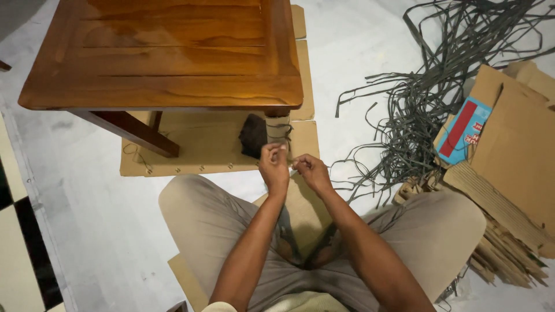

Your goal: Sanding or polishing a wooden chair and then wrapping its legs with protective cardboard and plastic ties.

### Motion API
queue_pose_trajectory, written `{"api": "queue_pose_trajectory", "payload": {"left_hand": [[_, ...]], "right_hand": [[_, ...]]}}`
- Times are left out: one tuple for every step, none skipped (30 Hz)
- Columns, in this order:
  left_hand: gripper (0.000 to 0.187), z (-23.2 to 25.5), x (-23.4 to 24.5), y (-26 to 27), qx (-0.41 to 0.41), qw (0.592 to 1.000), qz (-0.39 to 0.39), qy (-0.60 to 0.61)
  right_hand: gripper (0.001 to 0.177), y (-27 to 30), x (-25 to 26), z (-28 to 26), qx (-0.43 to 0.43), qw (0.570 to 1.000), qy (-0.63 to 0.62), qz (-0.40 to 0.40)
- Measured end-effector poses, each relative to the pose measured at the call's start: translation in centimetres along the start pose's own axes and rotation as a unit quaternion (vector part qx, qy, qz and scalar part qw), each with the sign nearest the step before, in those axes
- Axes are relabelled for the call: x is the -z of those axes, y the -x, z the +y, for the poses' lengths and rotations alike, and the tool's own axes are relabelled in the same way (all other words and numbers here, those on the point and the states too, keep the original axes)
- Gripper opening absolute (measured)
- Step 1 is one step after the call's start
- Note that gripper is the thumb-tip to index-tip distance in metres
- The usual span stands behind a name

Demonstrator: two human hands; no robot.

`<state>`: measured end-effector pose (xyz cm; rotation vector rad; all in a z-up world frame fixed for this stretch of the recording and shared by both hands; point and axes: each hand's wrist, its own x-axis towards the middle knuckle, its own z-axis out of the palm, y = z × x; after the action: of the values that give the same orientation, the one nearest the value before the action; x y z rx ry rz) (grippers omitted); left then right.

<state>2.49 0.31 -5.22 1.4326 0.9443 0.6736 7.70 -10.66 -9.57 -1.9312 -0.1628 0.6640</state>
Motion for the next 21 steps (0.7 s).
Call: {"api": "queue_pose_trajectory", "payload": {"left_hand": [[0.017,-0.4,-0.1,0.1,0.026,0.999,-0.009,-0.030],[0.017,-1.5,-0.3,0.3,0.026,0.999,-0.010,-0.030],[0.017,-2.6,-0.6,0.4,0.042,0.998,-0.032,-0.041],[0.017,-3.7,-0.9,0.7,0.059,0.995,-0.056,-0.053],[0.017,-3.8,-1.0,0.9,0.060,0.995,-0.058,-0.054],[0.018,-4.0,-1.1,1.1,0.065,0.987,-0.092,-0.111],[0.020,-4.2,-1.3,1.4,0.069,0.975,-0.126,-0.168],[0.020,-5.5,-1.6,1.6,0.069,0.974,-0.132,-0.170],[0.020,-6.8,-2.0,1.8,0.076,0.965,-0.155,-0.197],[0.020,-8.1,-2.4,2.1,0.084,0.954,-0.180,-0.224],[0.020,-8.0,-2.3,2.8,0.084,0.952,-0.188,-0.227],[0.020,-7.8,-2.2,3.5,0.094,0.943,-0.215,-0.235],[0.022,-7.6,-2.2,4.1,0.103,0.934,-0.241,-0.244],[0.022,-7.6,-2.3,4.5,0.102,0.931,-0.248,-0.246],[0.021,-7.6,-2.4,4.9,0.104,0.920,-0.273,-0.263],[0.020,-7.6,-2.5,5.3,0.105,0.907,-0.297,-0.280],[0.020,-8.1,-2.6,5.6,0.104,0.904,-0.304,-0.282],[0.020,-8.6,-2.8,5.8,0.098,0.889,-0.332,-0.301],[0.021,-9.1,-3.0,6.1,0.093,0.872,-0.359,-0.319],[0.021,-8.8,-2.9,6.4,0.091,0.869,-0.365,-0.321],[0.022,-8.5,-2.8,6.8,0.085,0.852,-0.389,-0.339]], "right_hand": [[0.016,0.3,0.2,0.0,-0.004,1.000,0.003,-0.001],[0.016,0.6,0.7,0.1,-0.004,1.000,0.002,-0.001],[0.017,0.9,1.2,0.1,-0.001,1.000,0.023,-0.009],[0.018,1.3,1.8,0.3,-0.001,0.999,0.045,-0.016],[0.018,1.3,2.1,0.8,-0.003,0.999,0.044,-0.014],[0.019,1.3,2.4,1.4,-0.012,0.999,0.048,-0.010],[0.020,1.3,2.8,2.0,-0.020,0.998,0.052,-0.006],[0.020,1.8,3.4,2.0,-0.024,0.998,0.049,-0.002],[0.020,2.1,4.1,2.0,-0.029,0.998,0.063,0.000],[0.021,2.6,4.8,2.1,-0.036,0.996,0.076,0.003],[0.021,2.8,5.5,2.7,-0.042,0.996,0.073,0.009],[0.021,2.9,6.2,3.2,-0.048,0.995,0.085,0.010],[0.021,3.0,7.0,3.8,-0.054,0.994,0.097,0.010],[0.021,3.0,7.8,4.6,-0.058,0.994,0.094,0.016],[0.020,3.1,8.6,5.4,-0.068,0.990,0.120,0.020],[0.019,3.2,9.4,6.3,-0.079,0.986,0.146,0.024],[0.019,3.2,10.4,7.0,-0.083,0.986,0.142,0.029],[0.023,3.1,11.5,7.8,-0.093,0.979,0.177,0.033],[0.027,3.1,12.6,8.5,-0.103,0.971,0.212,0.036],[0.027,2.6,13.8,9.7,-0.107,0.971,0.208,0.041],[0.028,2.2,15.1,10.8,-0.104,0.969,0.218,0.059]]}}
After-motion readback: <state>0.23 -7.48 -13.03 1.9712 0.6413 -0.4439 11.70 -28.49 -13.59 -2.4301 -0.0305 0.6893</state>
